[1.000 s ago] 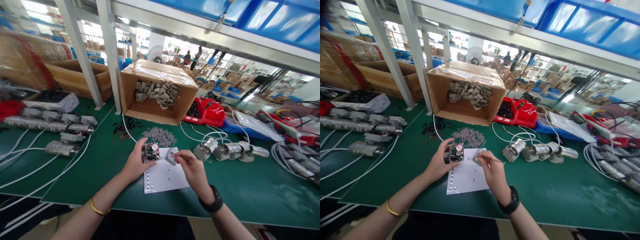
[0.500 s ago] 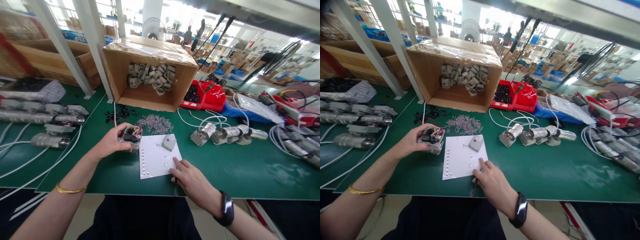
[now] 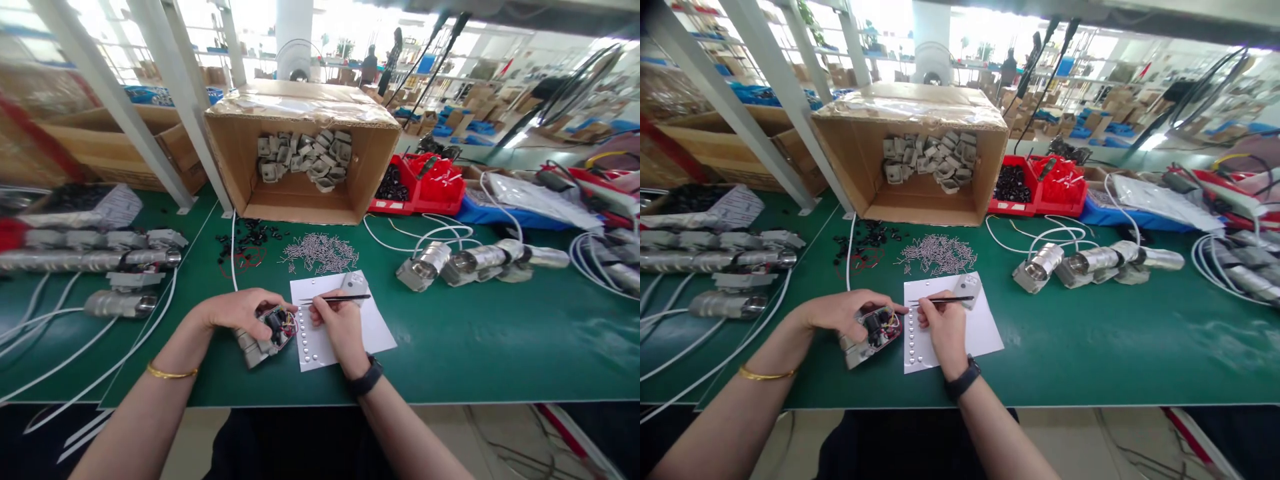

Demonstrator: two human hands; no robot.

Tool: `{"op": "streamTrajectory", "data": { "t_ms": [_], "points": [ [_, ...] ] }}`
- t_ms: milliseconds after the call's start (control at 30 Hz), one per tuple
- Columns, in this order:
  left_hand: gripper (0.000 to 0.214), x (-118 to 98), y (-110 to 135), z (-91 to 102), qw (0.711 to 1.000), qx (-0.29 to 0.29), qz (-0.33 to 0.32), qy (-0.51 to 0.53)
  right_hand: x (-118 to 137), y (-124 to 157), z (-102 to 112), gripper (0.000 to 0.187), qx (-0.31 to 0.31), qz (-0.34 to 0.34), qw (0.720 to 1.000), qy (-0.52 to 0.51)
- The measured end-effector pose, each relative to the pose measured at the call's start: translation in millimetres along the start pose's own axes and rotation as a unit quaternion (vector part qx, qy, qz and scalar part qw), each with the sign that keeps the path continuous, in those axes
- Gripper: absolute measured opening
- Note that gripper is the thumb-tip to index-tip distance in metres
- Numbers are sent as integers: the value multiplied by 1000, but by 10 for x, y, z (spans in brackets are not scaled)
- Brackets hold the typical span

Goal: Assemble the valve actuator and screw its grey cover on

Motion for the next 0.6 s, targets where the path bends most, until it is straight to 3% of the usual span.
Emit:
{"op": "streamTrajectory", "data": {
  "t_ms": [167, 433, 600],
  "points": [
    [64, 77, 13, 59, 1000, 3, -4, 4, -116, -60, 58, 35, -10, -32, 999, -32],
    [66, 187, 26, 122, 1000, 12, -7, -13, -1, -18, 373, 44, -13, -60, 990, -124],
    [66, 206, 34, 100, 1000, 18, 4, 10, -82, 34, 534, 38, -64, -45, 990, -118]
  ]
}}
Point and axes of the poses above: each hand's wrist, its own y-axis away from the middle knuckle, its own z-axis out of the back of the hand, x = y × z, the point moved 3 cm from there along -y, towards the middle knuckle, and after that the axes turned 15 degrees about y, right-handed, at the moved point
